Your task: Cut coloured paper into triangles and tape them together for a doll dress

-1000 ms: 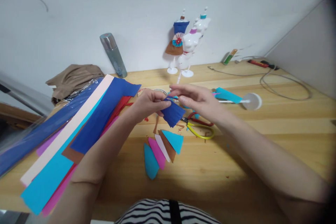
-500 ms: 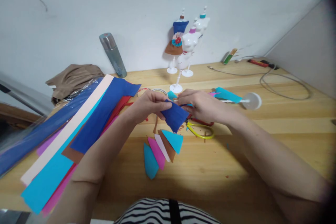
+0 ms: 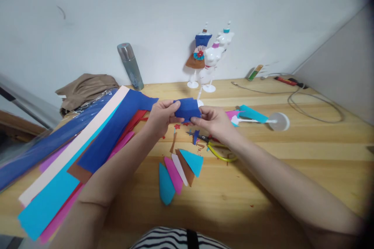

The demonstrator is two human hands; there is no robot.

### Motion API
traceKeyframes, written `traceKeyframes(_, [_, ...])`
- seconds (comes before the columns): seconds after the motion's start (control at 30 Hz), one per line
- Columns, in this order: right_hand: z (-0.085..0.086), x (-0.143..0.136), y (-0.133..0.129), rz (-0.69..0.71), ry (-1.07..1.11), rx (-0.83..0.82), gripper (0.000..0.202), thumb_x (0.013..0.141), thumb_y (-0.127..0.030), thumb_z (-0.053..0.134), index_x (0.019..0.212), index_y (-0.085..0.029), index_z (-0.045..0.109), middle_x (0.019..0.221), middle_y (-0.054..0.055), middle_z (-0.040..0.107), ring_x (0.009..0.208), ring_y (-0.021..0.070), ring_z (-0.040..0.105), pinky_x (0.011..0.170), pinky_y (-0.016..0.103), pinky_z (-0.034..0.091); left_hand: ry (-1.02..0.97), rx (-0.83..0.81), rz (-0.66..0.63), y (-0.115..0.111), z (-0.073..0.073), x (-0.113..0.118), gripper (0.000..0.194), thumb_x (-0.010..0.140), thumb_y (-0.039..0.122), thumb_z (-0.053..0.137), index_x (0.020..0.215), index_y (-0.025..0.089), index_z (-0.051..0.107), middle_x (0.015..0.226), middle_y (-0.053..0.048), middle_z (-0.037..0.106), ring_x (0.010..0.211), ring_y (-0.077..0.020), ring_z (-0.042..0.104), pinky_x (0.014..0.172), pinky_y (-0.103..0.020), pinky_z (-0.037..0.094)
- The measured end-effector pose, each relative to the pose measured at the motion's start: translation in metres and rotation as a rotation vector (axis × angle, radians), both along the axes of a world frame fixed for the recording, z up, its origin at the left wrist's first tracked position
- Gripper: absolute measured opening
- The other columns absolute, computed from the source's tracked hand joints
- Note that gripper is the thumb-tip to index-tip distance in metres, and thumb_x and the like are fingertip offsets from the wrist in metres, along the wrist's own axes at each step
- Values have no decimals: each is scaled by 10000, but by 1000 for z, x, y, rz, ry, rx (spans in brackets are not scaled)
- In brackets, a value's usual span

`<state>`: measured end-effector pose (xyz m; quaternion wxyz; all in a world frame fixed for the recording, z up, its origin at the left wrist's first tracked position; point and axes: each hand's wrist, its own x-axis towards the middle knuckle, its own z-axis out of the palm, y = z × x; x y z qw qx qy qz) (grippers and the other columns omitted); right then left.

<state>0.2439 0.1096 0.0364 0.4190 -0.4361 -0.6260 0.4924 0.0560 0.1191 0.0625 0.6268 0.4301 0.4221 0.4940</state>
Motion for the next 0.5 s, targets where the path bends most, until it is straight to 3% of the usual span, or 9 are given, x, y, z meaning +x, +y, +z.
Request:
traceKeyframes(0.2, [5, 10, 4, -22, 149, -114, 205, 642, -360, 844, 673, -212, 706, 650, 6, 679, 610, 150, 589, 648, 302, 501, -10, -51, 10, 1, -3, -4, 270, 743, 310, 907, 759, 111, 725, 623, -22, 707, 521, -91, 645, 507, -170, 541])
traceKeyframes(0.3, [7, 10, 4, -28, 224, -131, 271, 667, -429, 868, 704, -214, 708, 714, 14, 700, 666, 159, 628, 691, 307, 535, -12, -45, 5, 0, -6, -4, 247, 759, 307, 896, 790, 116, 743, 669, -31, 743, 563, -101, 688, 556, -177, 571])
traceKeyframes(0.4, [6, 3, 1, -37, 254, -147, 409, 600, -505, 930, 797, -215, 719, 757, 17, 718, 705, 185, 661, 684, 323, 556, -38, -21, 8, -1, -11, 0, 262, 750, 322, 913, 807, 122, 753, 696, -25, 756, 592, -99, 703, 606, -182, 595])
traceKeyframes(0.5, [3, -5, 0, -107, 232, -129, 453, 551, -476, 955, 834, -214, 716, 723, 2, 707, 661, 180, 639, 640, 320, 536, -79, -17, 42, -4, -13, 5, 298, 712, 341, 942, 776, 127, 745, 669, -9, 739, 573, -95, 688, 608, -188, 594])
